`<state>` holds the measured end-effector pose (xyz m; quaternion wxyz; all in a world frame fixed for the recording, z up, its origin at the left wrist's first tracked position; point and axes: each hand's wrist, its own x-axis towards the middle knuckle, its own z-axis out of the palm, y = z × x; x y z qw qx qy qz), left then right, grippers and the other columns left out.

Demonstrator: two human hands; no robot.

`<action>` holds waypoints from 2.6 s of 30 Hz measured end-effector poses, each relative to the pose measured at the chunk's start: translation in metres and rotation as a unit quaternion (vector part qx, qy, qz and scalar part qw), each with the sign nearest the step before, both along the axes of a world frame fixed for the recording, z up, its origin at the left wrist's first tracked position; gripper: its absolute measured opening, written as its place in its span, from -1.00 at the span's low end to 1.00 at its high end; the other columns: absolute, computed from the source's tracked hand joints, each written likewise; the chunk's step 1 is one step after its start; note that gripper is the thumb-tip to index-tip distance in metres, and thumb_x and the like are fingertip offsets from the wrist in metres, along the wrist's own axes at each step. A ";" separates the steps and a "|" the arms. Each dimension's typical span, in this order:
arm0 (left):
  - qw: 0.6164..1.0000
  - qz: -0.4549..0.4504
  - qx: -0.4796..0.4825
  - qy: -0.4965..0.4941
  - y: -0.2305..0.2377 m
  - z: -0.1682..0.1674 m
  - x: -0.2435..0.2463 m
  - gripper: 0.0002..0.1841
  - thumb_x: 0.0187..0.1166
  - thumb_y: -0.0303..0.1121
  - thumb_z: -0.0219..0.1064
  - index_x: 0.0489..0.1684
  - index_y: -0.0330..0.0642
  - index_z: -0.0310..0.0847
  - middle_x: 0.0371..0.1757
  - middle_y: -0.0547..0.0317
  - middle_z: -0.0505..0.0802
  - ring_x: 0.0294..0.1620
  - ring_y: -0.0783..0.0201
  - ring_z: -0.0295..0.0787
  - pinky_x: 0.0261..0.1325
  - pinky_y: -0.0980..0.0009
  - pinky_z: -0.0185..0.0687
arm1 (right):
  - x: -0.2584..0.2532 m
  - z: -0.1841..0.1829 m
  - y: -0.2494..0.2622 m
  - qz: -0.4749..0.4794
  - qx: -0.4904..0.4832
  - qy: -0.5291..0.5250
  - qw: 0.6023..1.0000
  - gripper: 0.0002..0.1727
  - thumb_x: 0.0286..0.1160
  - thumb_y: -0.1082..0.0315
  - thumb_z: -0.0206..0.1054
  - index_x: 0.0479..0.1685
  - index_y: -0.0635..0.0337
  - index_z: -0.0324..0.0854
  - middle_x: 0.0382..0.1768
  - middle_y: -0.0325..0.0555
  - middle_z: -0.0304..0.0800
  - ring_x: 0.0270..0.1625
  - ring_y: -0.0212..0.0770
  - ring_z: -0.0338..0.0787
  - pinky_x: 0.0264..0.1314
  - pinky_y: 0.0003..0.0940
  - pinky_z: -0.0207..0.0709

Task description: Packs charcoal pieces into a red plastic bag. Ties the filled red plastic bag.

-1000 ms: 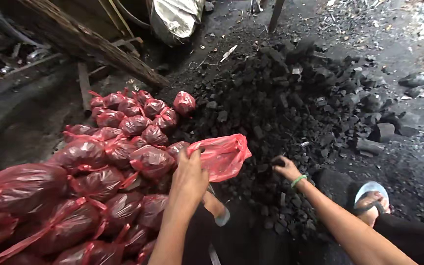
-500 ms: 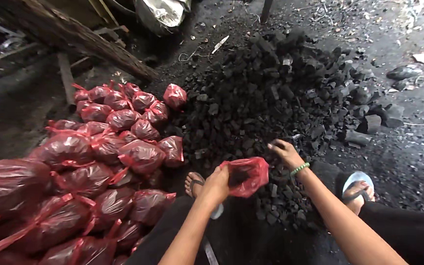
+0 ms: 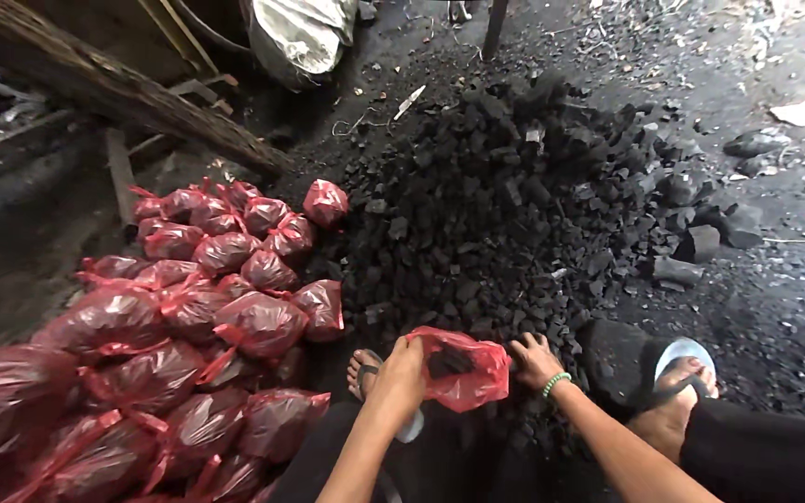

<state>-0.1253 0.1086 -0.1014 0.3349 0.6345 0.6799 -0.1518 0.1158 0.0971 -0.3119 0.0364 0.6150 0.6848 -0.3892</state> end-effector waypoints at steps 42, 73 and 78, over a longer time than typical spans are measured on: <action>0.969 0.098 0.092 -0.206 0.006 0.008 0.021 -0.64 0.68 -0.52 0.26 0.40 -0.06 0.65 0.08 -0.04 0.87 -0.02 0.05 0.83 0.11 0.00 0.69 | 0.085 0.028 -0.004 -0.264 -0.078 0.137 0.952 -0.53 0.45 0.39 0.53 0.33 0.42 0.66 0.26 0.40 0.75 0.35 0.30 0.73 0.51 0.24 0.49; 0.824 0.273 0.099 -0.487 -0.014 0.063 -0.002 -0.24 0.31 -0.41 0.31 0.65 -0.25 0.16 0.04 0.14 0.80 -0.24 0.31 0.85 -0.20 0.39 0.83 | 0.019 -0.012 0.038 -0.138 -0.037 -0.009 0.990 0.11 0.13 0.01 0.73 0.84 -0.30 0.20 0.80 0.33 0.08 0.67 0.49 0.34 0.45 0.39 0.49; 0.789 0.295 0.087 -0.532 -0.010 0.056 0.003 -0.27 0.33 -0.42 0.26 0.65 -0.21 0.19 0.05 0.09 0.79 -0.33 0.30 0.82 -0.32 0.42 0.80 | 0.024 -0.008 0.032 -0.114 -0.088 -0.019 0.989 0.15 0.14 0.05 0.73 0.87 -0.11 0.14 0.81 0.42 0.00 0.71 0.49 0.29 0.57 0.31 0.43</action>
